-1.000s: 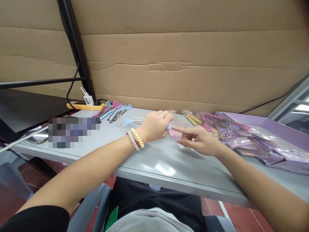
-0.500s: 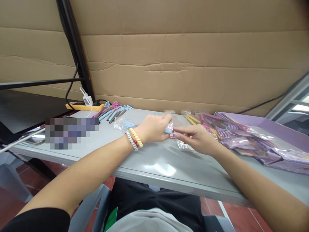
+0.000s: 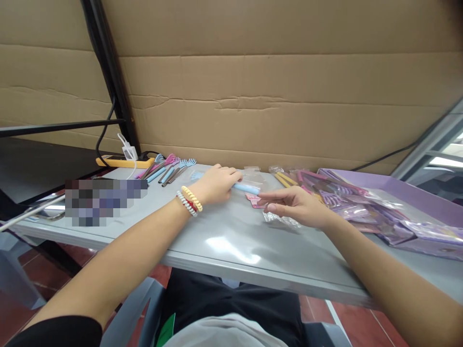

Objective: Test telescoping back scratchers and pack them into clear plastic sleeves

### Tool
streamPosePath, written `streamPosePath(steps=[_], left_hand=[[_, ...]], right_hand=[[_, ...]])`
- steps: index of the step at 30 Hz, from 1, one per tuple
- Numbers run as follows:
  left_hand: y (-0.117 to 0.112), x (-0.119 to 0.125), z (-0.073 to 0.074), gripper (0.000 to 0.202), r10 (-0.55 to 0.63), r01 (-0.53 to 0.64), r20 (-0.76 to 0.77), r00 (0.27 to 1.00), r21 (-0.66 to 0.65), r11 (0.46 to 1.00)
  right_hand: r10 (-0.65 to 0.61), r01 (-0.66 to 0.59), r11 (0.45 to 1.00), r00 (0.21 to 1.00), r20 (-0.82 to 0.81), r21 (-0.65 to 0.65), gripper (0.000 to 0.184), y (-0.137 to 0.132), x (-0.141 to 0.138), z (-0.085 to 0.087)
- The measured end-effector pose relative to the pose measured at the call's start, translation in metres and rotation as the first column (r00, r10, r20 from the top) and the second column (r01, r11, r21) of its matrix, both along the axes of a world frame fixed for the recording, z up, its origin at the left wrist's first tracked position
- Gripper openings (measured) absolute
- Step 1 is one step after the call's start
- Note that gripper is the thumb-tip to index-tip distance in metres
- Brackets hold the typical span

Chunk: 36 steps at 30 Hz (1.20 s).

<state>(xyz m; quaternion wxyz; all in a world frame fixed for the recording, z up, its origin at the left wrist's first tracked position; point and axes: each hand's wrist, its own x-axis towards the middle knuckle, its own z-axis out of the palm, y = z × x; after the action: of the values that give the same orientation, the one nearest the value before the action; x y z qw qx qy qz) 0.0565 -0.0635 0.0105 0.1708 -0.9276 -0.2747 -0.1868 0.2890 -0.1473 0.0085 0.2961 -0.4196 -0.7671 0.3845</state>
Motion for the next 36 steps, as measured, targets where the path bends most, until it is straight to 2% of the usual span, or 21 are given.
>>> streamPosePath(steps=[3, 5, 7, 9, 10, 12, 14, 17, 23, 25, 27, 30, 33, 35, 36], left_hand=[[0.0, 0.001, 0.001, 0.036, -0.038, 0.036, 0.017, 0.999, 0.105, 0.994], [0.0, 0.0, 0.001, 0.039, -0.097, 0.089, 0.042, 0.994, 0.158, 0.983], [-0.001, 0.002, 0.0, 0.04, -0.172, 0.157, 0.058, 0.983, 0.203, 0.966], [-0.003, 0.007, -0.002, 0.038, -0.245, 0.225, 0.051, 0.968, 0.249, 0.942], [-0.005, 0.01, -0.004, 0.036, -0.281, 0.259, 0.043, 0.959, 0.273, 0.926], [-0.009, 0.018, -0.007, 0.031, -0.345, 0.321, 0.022, 0.938, 0.313, 0.894], [-0.013, 0.026, -0.01, 0.028, -0.384, 0.359, 0.009, 0.923, 0.333, 0.872], [-0.019, 0.031, -0.012, 0.026, -0.385, 0.362, -0.005, 0.923, 0.352, 0.863], [-0.021, 0.03, -0.015, 0.029, -0.308, 0.321, -0.097, 0.946, 0.378, 0.868], [-0.021, 0.031, -0.017, 0.028, -0.294, 0.3, -0.075, 0.953, 0.373, 0.878], [-0.02, 0.032, -0.018, 0.029, -0.266, 0.243, 0.012, 0.964, 0.363, 0.899], [-0.022, 0.03, -0.015, 0.034, -0.17, 0.098, 0.257, 0.951, 0.272, 0.957], [-0.023, 0.027, -0.008, 0.041, -0.03, 0.033, 0.537, 0.843, 0.004, 0.999], [-0.022, 0.025, -0.003, 0.037, 0.085, 0.1, 0.642, 0.762, -0.246, 0.964], [-0.021, 0.024, -0.001, 0.032, 0.131, 0.167, 0.663, 0.737, -0.367, 0.915]], right_hand=[[0.003, 0.0, 0.999, 0.997, -0.077, 0.034, 0.053, 0.001, 0.008, 0.001], [-0.076, 0.093, 0.991, 0.984, -0.16, 0.101, 0.051, 0.005, 0.013, 0.001], [-0.195, 0.235, 0.957, 0.955, -0.221, 0.17, 0.047, 0.009, 0.016, 0.0], [-0.288, 0.335, 0.918, 0.931, -0.224, 0.211, 0.045, 0.01, 0.014, 0.0], [-0.3, 0.339, 0.917, 0.933, -0.198, 0.209, 0.045, 0.01, 0.012, 0.0], [-0.238, 0.252, 0.957, 0.966, -0.105, 0.147, 0.046, 0.008, 0.006, 0.001], [-0.103, 0.103, 0.994, 0.995, 0.003, 0.043, 0.047, 0.005, -0.001, 0.001], [0.044, -0.039, 0.998, 0.994, 0.099, -0.049, 0.044, 0.003, -0.009, -0.001], [0.076, -0.063, 0.99, 0.992, 0.099, -0.125, 0.03, 0.004, -0.014, -0.006], [0.044, -0.029, 0.989, 0.994, 0.097, -0.143, 0.032, 0.006, -0.013, -0.008], [0.005, 0.002, 0.987, 0.999, 0.042, -0.158, 0.036, 0.007, -0.012, -0.009], [-0.05, 0.031, 0.982, 0.994, -0.097, -0.189, 0.042, 0.008, -0.009, -0.008], [-0.108, 0.082, 0.987, 0.976, -0.191, -0.14, 0.043, 0.009, -0.006, -0.006], [-0.133, 0.113, 0.989, 0.961, -0.244, -0.094, 0.044, 0.008, -0.006, -0.004], [-0.139, 0.122, 0.989, 0.956, -0.26, -0.082, 0.044, 0.007, -0.006, -0.003]])
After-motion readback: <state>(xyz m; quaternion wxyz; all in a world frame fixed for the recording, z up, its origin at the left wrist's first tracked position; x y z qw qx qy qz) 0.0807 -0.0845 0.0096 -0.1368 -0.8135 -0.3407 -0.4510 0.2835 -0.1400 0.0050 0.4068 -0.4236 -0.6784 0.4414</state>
